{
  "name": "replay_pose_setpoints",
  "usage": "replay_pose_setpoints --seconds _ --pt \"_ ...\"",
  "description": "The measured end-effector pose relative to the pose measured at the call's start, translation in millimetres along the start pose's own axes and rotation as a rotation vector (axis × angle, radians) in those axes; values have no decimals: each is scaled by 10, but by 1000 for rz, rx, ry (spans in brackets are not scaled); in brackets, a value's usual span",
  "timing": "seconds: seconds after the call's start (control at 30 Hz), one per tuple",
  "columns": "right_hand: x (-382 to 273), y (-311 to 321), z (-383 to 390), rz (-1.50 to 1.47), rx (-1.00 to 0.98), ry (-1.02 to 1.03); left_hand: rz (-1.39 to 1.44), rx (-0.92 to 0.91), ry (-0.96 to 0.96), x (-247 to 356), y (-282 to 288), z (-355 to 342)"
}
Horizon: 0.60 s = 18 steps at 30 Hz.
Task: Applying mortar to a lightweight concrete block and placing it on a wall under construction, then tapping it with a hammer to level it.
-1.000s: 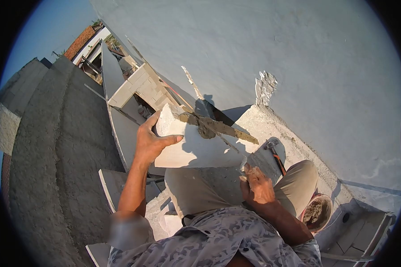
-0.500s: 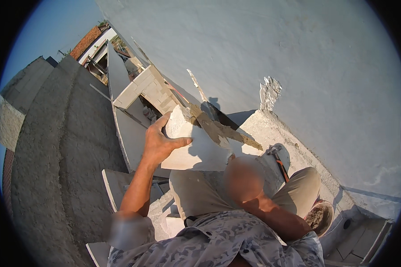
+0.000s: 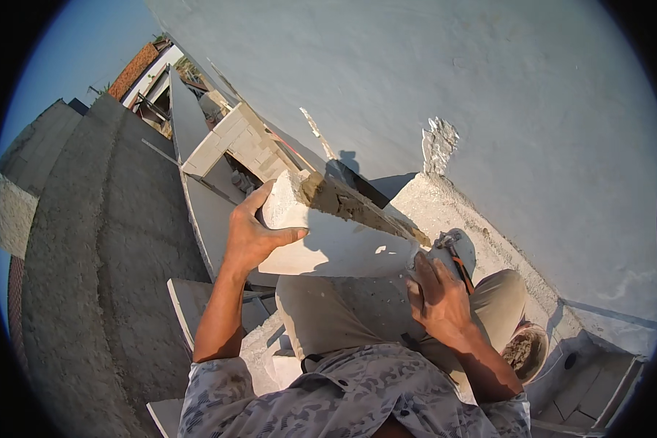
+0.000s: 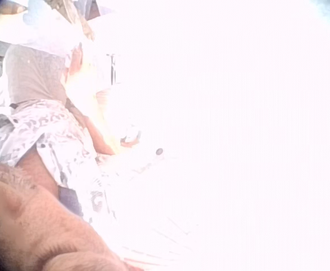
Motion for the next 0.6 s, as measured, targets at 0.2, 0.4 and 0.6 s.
replay_pose_setpoints --seconds 0.2,0.4,0.6 --pt "-73 140 -238 255 -227 214 31 -33 31 -30 44 -44" --pt "-110 159 -89 339 -152 304 103 -50 52 -21 37 -64" --pt "-3 -122 83 265 -198 202 90 -36 65 9 39 -35"
Point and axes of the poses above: each hand's wrist, its own z-axis away from the middle knuckle, its own y-axis out of the back of the hand, x = y × z, the point moved 3 cm from there along -z, towards the middle knuckle
